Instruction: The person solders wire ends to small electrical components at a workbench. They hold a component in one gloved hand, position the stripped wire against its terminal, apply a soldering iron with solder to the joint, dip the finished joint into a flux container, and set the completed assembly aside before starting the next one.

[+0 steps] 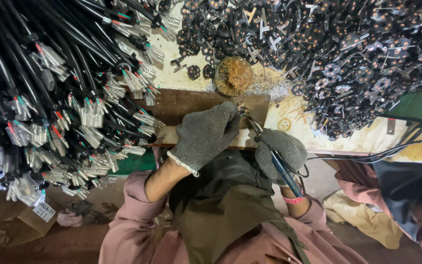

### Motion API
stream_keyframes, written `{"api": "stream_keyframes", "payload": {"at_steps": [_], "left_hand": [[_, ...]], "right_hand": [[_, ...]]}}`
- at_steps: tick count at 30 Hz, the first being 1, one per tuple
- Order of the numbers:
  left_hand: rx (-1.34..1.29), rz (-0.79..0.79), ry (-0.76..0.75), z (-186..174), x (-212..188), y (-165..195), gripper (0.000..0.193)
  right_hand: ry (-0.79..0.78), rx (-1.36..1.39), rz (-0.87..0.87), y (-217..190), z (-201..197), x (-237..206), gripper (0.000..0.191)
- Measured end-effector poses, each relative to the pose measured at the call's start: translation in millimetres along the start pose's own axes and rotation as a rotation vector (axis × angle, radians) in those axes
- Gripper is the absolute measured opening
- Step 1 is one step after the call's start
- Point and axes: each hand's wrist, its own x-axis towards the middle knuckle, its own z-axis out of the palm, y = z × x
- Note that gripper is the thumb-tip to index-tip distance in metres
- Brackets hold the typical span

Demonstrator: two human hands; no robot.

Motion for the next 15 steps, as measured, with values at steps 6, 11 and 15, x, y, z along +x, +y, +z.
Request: {"api": "stream_keyframes", "payload": {"at_steps": [6, 11, 15], "left_hand": [[0.048, -0.019, -0.010, 1, 3, 3, 0.015], [0.075, -0.025, -0.035, 4, 5, 7, 0.014], [0.096, 0.030, -0.020, 6, 2, 6, 0.017]], "right_hand": [[-0.005, 0.157, -0.052, -21, -4, 31, 0.027], [-0.030, 0.179, -0.107, -33, -7, 51, 0.024], [-0.036, 0.207, -0.116, -36, -9, 54, 0.029]]}}
